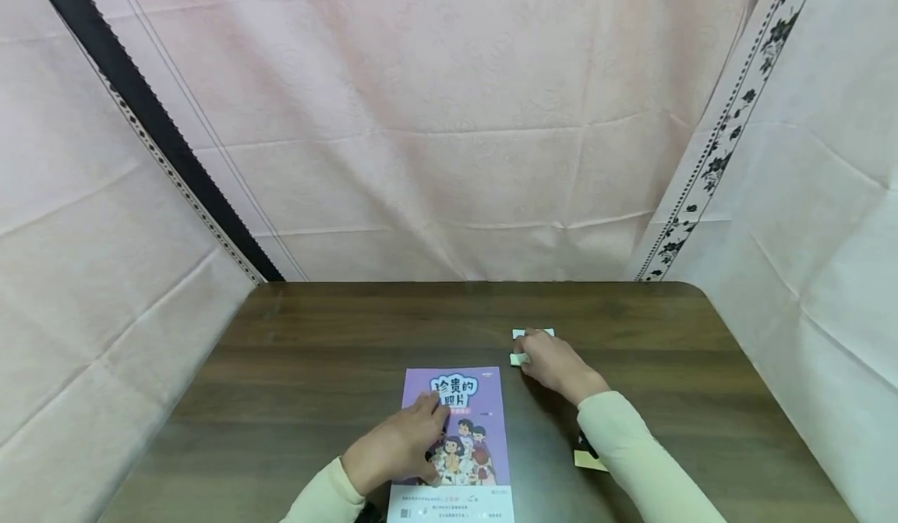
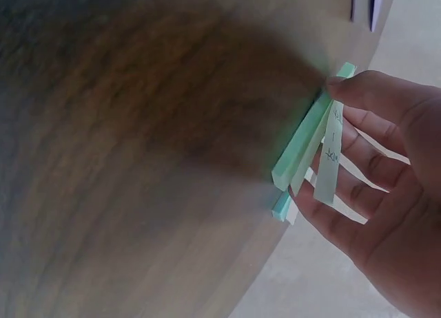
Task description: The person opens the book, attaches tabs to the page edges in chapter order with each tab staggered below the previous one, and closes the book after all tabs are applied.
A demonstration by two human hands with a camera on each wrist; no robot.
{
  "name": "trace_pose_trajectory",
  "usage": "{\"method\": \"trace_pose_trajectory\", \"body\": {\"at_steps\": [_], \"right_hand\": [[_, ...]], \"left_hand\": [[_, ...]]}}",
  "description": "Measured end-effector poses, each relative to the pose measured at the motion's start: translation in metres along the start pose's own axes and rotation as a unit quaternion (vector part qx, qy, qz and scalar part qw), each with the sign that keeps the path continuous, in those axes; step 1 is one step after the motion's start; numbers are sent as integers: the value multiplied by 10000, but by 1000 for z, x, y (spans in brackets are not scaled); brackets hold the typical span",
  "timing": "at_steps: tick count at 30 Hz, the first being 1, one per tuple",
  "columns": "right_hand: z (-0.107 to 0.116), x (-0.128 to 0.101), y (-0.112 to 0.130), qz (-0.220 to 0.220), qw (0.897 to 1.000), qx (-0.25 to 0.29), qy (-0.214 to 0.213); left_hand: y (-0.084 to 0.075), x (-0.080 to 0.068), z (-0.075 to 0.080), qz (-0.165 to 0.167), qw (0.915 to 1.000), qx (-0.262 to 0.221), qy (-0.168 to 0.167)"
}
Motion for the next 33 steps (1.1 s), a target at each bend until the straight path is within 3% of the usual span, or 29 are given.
{"method": "trace_pose_trajectory", "body": {"at_steps": [8, 11, 16, 21, 28, 33], "right_hand": [[9, -13, 3, 39, 9985, -395, -386], [11, -25, 15, 202, 9965, -690, -416], [1, -41, 34, 465, 9929, -1089, 63], [-10, -49, 40, 314, 9928, -956, 645], [-7, -47, 39, 141, 9950, -767, 617], [-5, -49, 26, -95, 9957, -589, 706]], "left_hand": [[-1, 0, 0, -50, 10000, -23, -27], [-1, 0, -2, -45, 10000, -65, 10], [0, -1, -4, -37, 10000, -17, 34], [2, -3, -4, -1, 9999, -64, 118], [3, -2, -5, 40, 9996, -190, 213], [1, -1, -5, -15, 9995, -242, 191]]}}
Point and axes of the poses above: each hand's wrist, its own x-axis towards the middle knuckle, its own z-axis out of the back of the hand, y = z × x, the point moved 10 cm from there along x, towards the middle knuckle, and after that the axes turned 3 degrees about -z, right-handed, at the moved point
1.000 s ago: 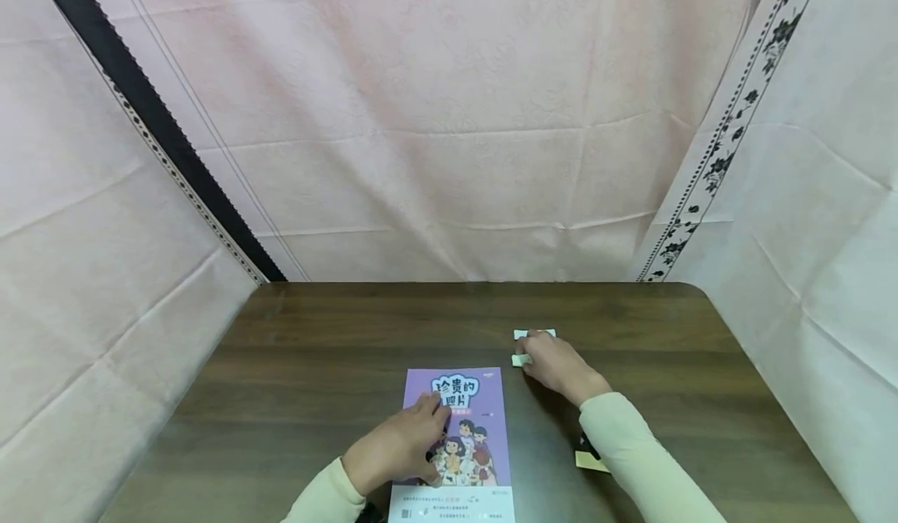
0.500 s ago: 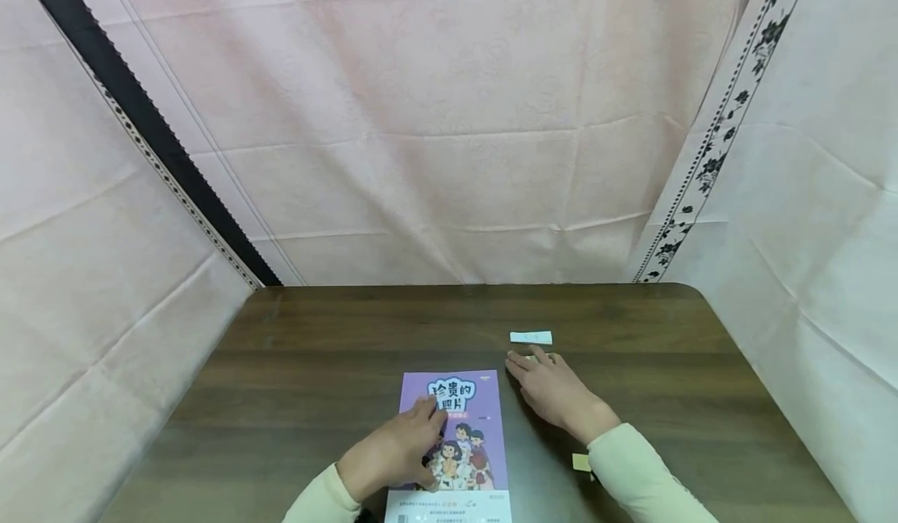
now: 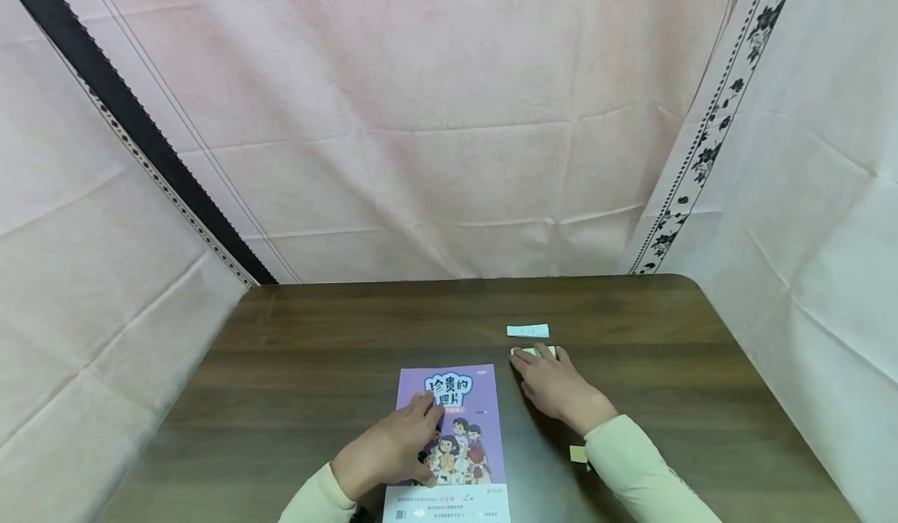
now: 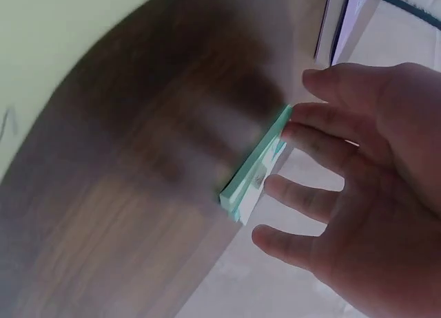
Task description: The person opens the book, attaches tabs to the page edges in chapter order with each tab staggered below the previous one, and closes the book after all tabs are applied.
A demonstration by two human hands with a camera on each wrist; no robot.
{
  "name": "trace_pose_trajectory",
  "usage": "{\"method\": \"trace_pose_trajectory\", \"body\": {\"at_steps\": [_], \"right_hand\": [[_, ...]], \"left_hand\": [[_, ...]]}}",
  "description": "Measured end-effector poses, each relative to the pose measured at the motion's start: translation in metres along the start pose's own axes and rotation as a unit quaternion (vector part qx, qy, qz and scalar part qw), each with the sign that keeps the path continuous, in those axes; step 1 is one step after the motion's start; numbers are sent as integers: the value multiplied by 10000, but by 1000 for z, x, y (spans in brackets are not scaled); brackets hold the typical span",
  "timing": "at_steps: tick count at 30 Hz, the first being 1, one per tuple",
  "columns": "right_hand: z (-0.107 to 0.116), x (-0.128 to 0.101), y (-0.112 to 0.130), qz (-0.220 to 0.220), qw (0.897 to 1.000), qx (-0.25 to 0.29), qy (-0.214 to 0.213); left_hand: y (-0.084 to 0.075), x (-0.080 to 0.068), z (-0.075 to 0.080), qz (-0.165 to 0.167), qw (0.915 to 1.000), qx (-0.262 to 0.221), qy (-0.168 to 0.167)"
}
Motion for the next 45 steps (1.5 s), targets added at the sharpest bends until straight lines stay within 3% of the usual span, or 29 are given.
{"method": "trace_pose_trajectory", "body": {"at_steps": [10, 16, 23, 27, 30, 32, 36, 40, 45], "right_hand": [[-7, -3, -9, 101, 9996, 259, -40], [-2, -21, -18, 88, 9973, 611, -388], [7, -54, -23, 222, 9899, 1396, -61], [3, -80, -28, 238, 9933, 1080, -336], [2, -95, -23, 620, 9915, 656, -934], [2, -105, -17, 990, 9837, 342, -1459], [2, -123, -5, 1695, 9575, -127, -2332], [-6, -132, 1, 1943, 9501, -395, -2408], [-12, -134, 0, 1867, 9526, -546, -2340]], "left_hand": [[5, -1, -1, 70, 10000, -35, 29], [6, 0, -7, 137, 9993, -339, 119], [7, -1, -2, 220, 9973, -703, 37], [7, 0, -2, 149, 9973, -726, 7], [8, 1, -2, 135, 9971, -752, 5], [9, 2, -2, 149, 9970, -763, -7], [10, 1, -3, 205, 9961, -856, 4], [10, 0, -5, 243, 9953, -937, 36], [10, -1, -4, 256, 9947, -997, 48]]}}
Point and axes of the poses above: each hand's wrist, its own x-axis towards the middle knuckle, its own z-axis out of the back of the hand, y = z × x, the point moved 10 cm from there along x, towards the middle knuckle, and after that the axes turned 3 degrees about -z, right-handed, at the moved point
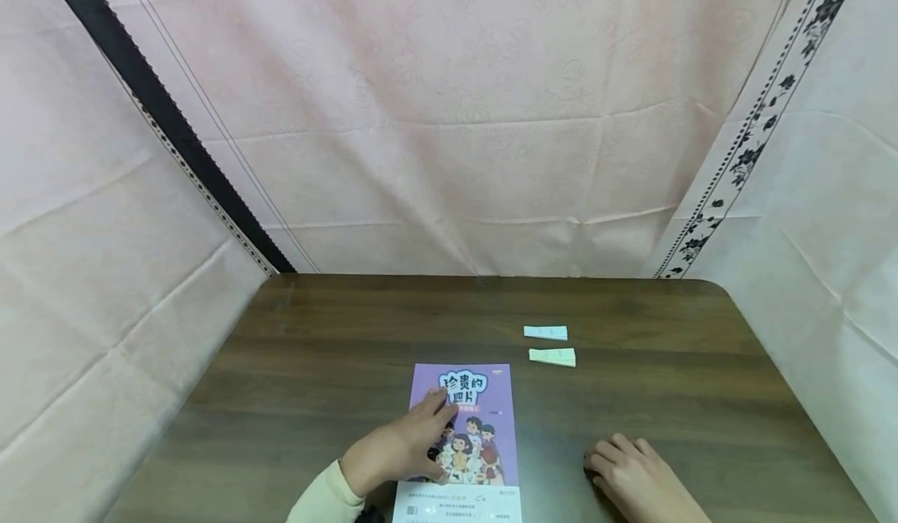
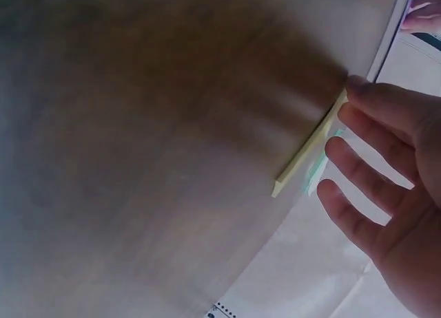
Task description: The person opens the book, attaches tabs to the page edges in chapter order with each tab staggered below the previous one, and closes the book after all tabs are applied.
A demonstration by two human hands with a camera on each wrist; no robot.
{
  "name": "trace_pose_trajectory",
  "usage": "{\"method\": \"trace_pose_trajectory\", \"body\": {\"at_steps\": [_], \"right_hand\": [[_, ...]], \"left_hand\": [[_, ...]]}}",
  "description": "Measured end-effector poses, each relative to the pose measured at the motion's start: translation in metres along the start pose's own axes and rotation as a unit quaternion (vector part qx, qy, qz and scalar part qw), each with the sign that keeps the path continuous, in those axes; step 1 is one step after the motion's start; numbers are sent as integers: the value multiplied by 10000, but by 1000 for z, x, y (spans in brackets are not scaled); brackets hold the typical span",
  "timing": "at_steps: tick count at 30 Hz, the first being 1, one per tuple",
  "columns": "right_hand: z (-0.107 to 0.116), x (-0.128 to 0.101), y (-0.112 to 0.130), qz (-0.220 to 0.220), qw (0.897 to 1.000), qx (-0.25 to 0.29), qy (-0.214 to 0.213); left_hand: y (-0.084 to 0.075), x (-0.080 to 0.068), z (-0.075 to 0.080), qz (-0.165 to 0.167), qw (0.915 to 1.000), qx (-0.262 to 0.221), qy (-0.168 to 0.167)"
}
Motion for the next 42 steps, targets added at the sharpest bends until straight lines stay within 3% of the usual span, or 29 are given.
{"method": "trace_pose_trajectory", "body": {"at_steps": [8, 16, 24, 30, 35, 42], "right_hand": [[6, 2, -4, -87, 9990, -135, -420], [-2, 13, -13, -705, 9971, -125, 270], [-8, 40, -16, -1304, 9900, 342, 418], [-18, 67, -17, -1160, 9916, 385, 414], [-30, 91, -21, -985, 9923, 355, 662], [-39, 103, -26, -1094, 9866, 619, 1043]], "left_hand": [[-1, -2, 3, -22, 10000, -27, -17], [-1, 0, 1, -49, 10000, 82, 8], [2, 0, 2, 81, 9999, -51, 51], [4, -2, -1, 66, 9998, -184, 79], [6, -4, 2, -14, 9996, -282, -28], [3, -1, -2, 9, 9997, -259, 11]]}}
Point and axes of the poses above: each hand's wrist, its own x-axis towards the middle knuckle, its own z-axis out of the back of the hand, y = z × x, the point moved 10 cm from there along x, towards the middle knuckle, and after that the axes turned 3 degrees about -z, right-handed, at the moved point
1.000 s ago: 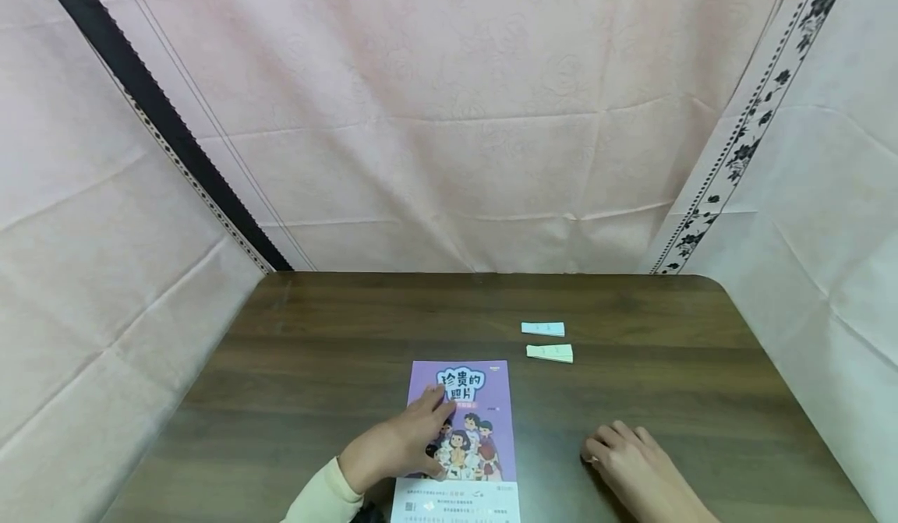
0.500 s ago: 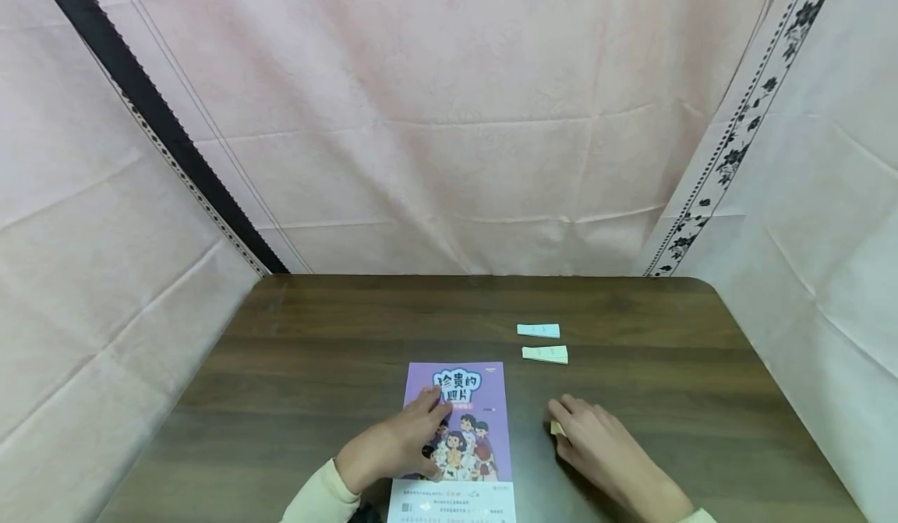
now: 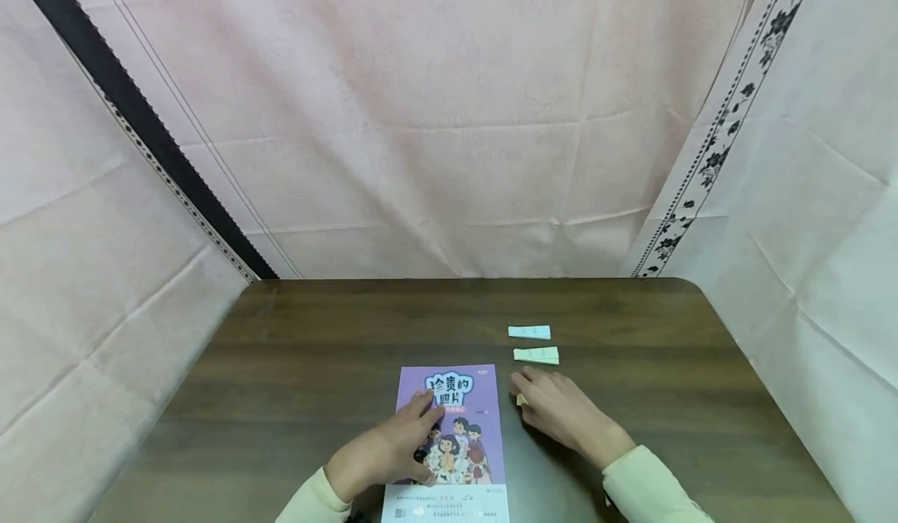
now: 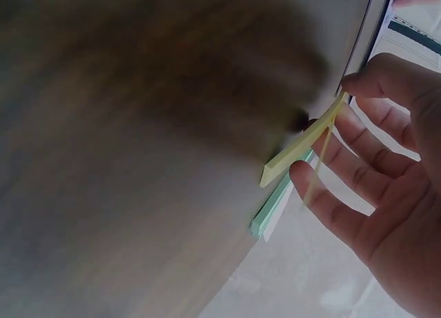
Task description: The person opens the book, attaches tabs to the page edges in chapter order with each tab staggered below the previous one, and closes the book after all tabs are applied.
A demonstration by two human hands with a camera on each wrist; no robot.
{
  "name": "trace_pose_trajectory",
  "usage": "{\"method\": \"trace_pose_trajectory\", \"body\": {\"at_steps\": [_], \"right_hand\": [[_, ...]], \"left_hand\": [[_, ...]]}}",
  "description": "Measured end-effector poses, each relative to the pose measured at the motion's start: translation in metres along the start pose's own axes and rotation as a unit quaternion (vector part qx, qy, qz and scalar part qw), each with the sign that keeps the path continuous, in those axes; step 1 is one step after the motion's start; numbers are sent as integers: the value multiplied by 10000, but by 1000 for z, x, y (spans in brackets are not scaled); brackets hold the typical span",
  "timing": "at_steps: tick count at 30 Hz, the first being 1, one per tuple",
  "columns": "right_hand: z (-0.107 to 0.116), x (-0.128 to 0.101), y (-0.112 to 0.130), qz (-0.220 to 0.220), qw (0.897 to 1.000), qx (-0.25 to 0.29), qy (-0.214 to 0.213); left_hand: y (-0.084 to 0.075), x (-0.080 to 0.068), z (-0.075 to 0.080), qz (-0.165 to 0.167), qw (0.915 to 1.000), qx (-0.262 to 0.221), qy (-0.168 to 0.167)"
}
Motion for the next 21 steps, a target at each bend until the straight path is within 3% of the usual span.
{"method": "trace_pose_trajectory", "body": {"at_steps": [12, 21], "right_hand": [[-7, 7, 0, -90, 9998, -42, 145], [2, 1, -9, -45, 9995, 37, -298]], "left_hand": [[-1, -3, -2, -47, 9999, 118, -34], [-1, -1, 1, -46, 9998, 164, -51]]}}
Point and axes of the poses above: each hand's wrist, its own x-axis towards the middle knuckle, its own z-axis out of the back of the hand, y = z × x, the point moved 10 cm from there along x, towards the middle knuckle, and after that the axes turned 3 degrees about -z, right-handed, at the moved point
